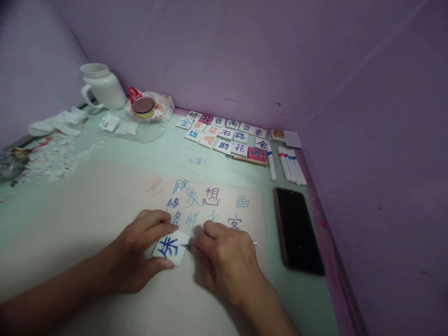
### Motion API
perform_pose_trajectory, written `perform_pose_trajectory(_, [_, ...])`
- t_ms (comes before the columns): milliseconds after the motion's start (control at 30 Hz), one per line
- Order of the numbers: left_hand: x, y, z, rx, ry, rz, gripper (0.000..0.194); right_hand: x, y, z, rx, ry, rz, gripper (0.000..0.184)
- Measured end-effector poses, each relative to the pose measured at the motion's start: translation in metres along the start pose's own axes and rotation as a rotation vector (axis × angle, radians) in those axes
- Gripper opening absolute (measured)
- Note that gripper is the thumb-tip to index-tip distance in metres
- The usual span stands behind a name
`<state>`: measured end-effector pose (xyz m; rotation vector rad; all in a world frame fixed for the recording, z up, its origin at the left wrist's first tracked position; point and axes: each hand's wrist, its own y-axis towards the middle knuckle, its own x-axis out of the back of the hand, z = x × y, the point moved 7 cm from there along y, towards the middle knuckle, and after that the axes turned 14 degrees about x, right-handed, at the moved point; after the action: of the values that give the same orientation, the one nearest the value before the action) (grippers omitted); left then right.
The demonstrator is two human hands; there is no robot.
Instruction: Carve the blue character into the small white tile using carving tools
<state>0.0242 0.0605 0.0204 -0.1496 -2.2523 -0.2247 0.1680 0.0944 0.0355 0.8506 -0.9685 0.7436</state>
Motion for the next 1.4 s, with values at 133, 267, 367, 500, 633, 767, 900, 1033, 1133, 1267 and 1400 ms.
perform_pose_trajectory(133, [-0.001, 0.0, 0.002, 0.004, 0.01, -0.001, 0.04, -0.002, -0.006, -0.005, -0.034, 0.102, -0.086, 0.018])
perform_pose_trajectory(267, [-0.001, 0.001, 0.001, -0.004, 0.005, 0.008, 0.04, -0.001, -0.013, -0.007, -0.069, 0.133, -0.264, 0.017])
perform_pose_trajectory(367, [0.0, 0.0, 0.0, -0.01, 0.003, 0.006, 0.039, -0.002, -0.012, -0.002, -0.057, 0.06, -0.288, 0.019])
perform_pose_trajectory(500, [0.0, 0.0, 0.0, -0.004, -0.002, 0.017, 0.036, -0.001, -0.005, 0.004, -0.035, -0.036, -0.21, 0.022])
perform_pose_trajectory(633, [0.0, 0.0, 0.0, -0.004, -0.004, 0.025, 0.036, 0.0, 0.0, 0.006, 0.002, -0.082, -0.108, 0.021])
perform_pose_trajectory(767, [0.001, 0.001, 0.0, -0.013, 0.0, 0.032, 0.039, 0.001, 0.002, 0.007, 0.029, -0.096, -0.045, 0.019])
perform_pose_trajectory(900, [0.001, 0.001, -0.001, -0.042, -0.007, 0.038, 0.041, 0.001, 0.003, 0.009, 0.05, -0.072, -0.003, 0.019])
perform_pose_trajectory(1033, [0.001, 0.001, -0.001, -0.065, -0.028, 0.035, 0.042, -0.002, -0.001, 0.005, 0.017, 0.006, -0.029, 0.019])
perform_pose_trajectory(1133, [0.001, 0.002, 0.002, -0.06, -0.025, 0.049, 0.045, -0.002, -0.01, -0.004, -0.054, 0.144, -0.153, 0.017])
perform_pose_trajectory(1267, [0.002, 0.001, 0.005, -0.074, -0.05, 0.094, 0.049, 0.004, -0.022, -0.013, -0.128, 0.219, -0.387, 0.011])
perform_pose_trajectory(1400, [0.007, -0.001, 0.0, -0.065, -0.019, 0.031, 0.058, 0.01, -0.027, -0.014, -0.139, 0.179, -0.545, 0.012])
